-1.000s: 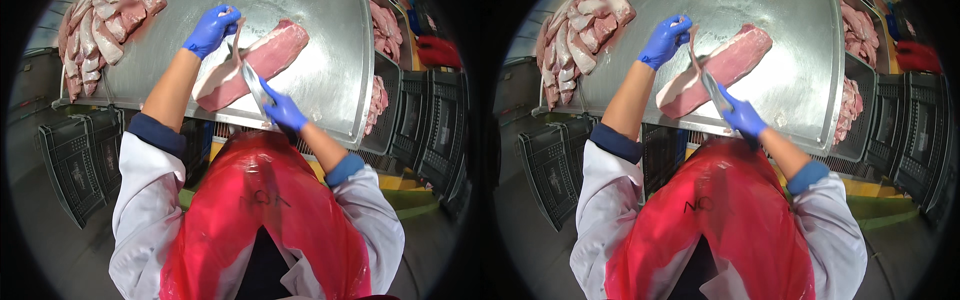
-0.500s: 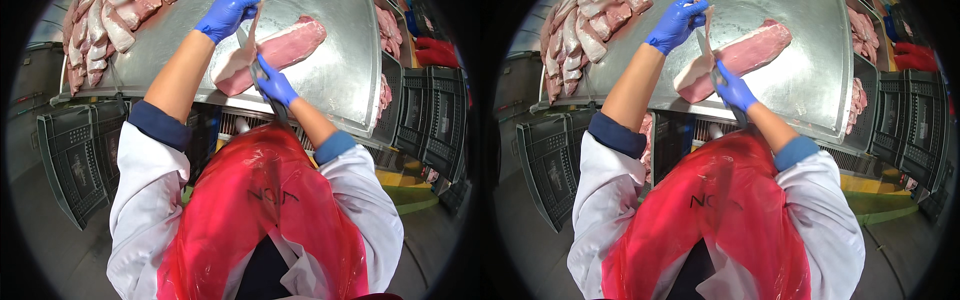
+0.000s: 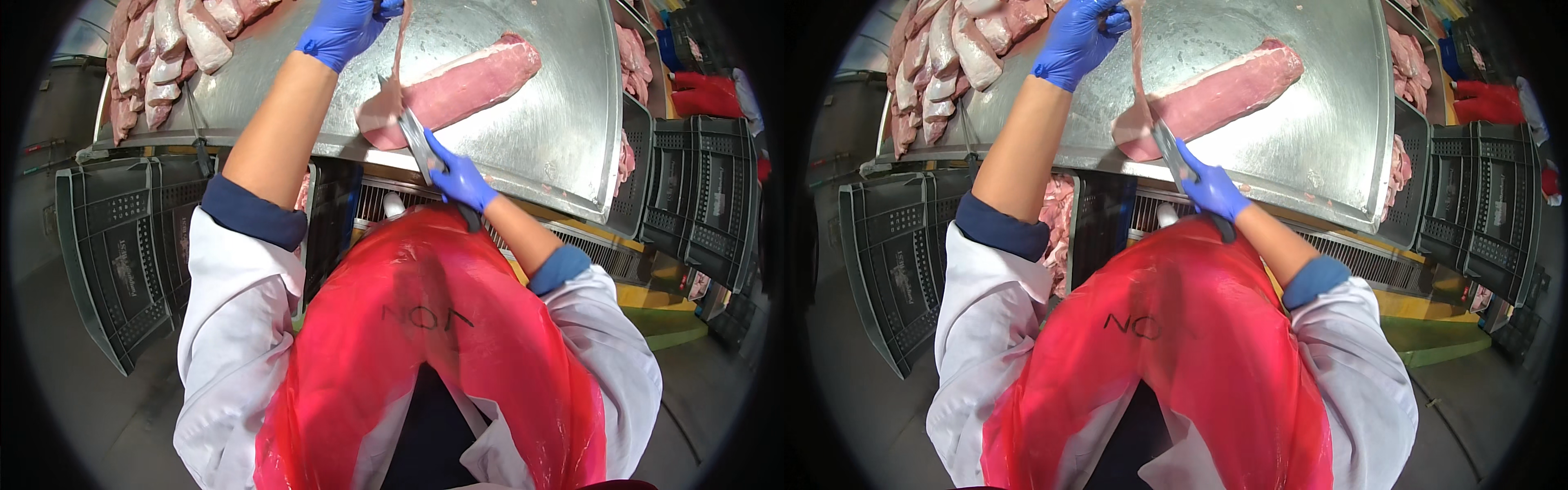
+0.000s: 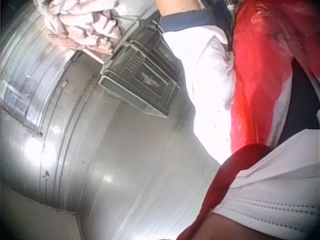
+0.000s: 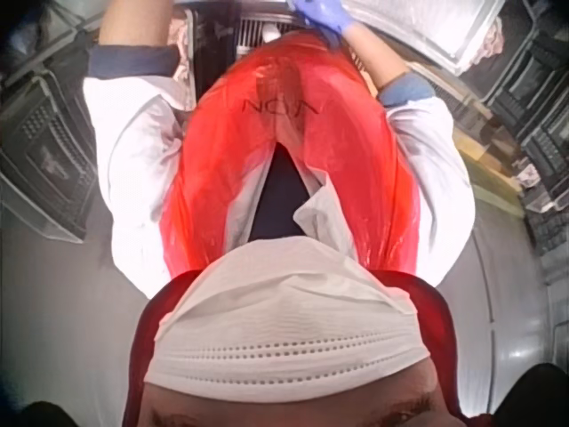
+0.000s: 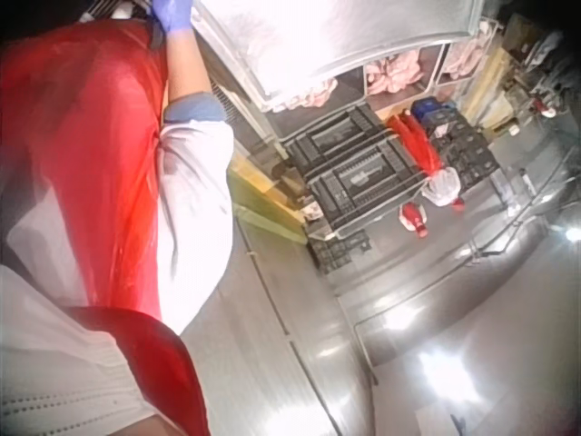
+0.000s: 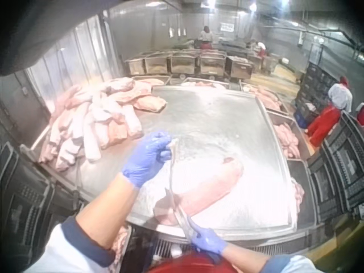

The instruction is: The person cuts large pieces of raw meat on a stainless steel table using a knife. They trim fat and separate portions, placing trimmed pieces into a nearby bin while stacking cut meat on the table.

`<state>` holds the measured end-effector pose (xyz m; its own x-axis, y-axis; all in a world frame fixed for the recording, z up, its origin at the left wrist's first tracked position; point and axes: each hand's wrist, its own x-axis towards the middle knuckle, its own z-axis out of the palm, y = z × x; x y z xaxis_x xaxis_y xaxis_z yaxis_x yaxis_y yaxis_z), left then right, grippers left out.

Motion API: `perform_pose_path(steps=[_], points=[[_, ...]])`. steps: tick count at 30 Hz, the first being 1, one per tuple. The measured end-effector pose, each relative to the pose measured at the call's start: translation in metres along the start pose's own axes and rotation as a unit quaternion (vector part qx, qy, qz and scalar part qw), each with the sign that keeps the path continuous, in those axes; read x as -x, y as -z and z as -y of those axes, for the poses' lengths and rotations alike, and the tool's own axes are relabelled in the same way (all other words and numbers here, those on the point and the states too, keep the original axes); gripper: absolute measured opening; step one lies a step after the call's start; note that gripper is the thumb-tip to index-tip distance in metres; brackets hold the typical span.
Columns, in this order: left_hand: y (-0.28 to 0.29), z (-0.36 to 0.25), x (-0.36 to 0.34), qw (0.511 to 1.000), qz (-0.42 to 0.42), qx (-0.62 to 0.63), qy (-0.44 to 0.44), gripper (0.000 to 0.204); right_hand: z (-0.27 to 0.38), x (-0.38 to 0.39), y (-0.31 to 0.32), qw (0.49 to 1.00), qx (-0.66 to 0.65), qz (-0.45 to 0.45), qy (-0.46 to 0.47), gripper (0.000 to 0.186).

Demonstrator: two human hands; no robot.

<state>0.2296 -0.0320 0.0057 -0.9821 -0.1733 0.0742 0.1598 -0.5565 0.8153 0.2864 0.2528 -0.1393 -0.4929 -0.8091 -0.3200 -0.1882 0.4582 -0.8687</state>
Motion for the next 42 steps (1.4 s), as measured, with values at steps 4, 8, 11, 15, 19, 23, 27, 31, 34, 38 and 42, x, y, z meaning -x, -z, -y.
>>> perform_pose_path(steps=[4, 8, 11, 15, 19, 23, 27, 31, 34, 38, 42], points=[[-0.012, -0.014, 0.014, 0.999, -0.026, 0.023, -0.013, 0.006, 0.025, -0.077, 0.007, 0.999, 0.004, -0.014, -0.03, 0.065], [0.015, -0.044, 0.035, 0.993, -0.079, 0.078, -0.049, 0.004, 0.009, -0.015, -0.007, 0.998, -0.016, 0.056, -0.022, 0.07], [0.033, -0.065, 0.061, 0.985, -0.102, 0.113, -0.08, 0.002, -0.002, -0.02, -0.011, 0.996, 0.041, 0.077, -0.007, 0.068], [0.013, -0.082, 0.083, 0.979, -0.082, 0.169, -0.082, 0.004, 0.019, -0.114, -0.022, 0.989, 0.122, 0.018, 0.081, 0.064], [0.082, -0.113, 0.118, 0.965, -0.071, 0.212, -0.139, 0.011, 0.033, -0.058, -0.026, 0.982, 0.162, 0.098, 0.003, 0.062], [0.059, -0.135, 0.152, 0.943, -0.139, 0.201, -0.227, 0.014, 0.034, -0.053, -0.033, 0.987, 0.096, 0.088, 0.099, 0.062], [0.008, -0.163, 0.128, 0.96, -0.052, 0.146, -0.234, 0.021, 0.065, -0.102, -0.061, 0.98, 0.128, 0.107, 0.108, 0.065], [-0.06, -0.164, 0.073, 0.968, -0.099, 0.068, -0.219, 0.015, 0.067, -0.058, -0.033, 0.99, -0.048, 0.115, 0.063, 0.075], [-0.151, -0.145, 0.024, 0.976, -0.05, -0.027, -0.209, 0.016, 0.028, -0.024, 0.016, 0.993, -0.094, 0.065, -0.008, 0.075], [-0.191, -0.113, -0.065, 0.972, 0.206, 0.099, -0.062, 0.017, -0.003, 0.019, 0.091, 0.991, -0.127, -0.018, -0.049, 0.074], [-0.322, -0.014, -0.114, 0.92, 0.392, 0.014, -0.016, 0.019, -0.045, 0.044, 0.14, 0.971, -0.209, -0.112, -0.037, 0.076]])
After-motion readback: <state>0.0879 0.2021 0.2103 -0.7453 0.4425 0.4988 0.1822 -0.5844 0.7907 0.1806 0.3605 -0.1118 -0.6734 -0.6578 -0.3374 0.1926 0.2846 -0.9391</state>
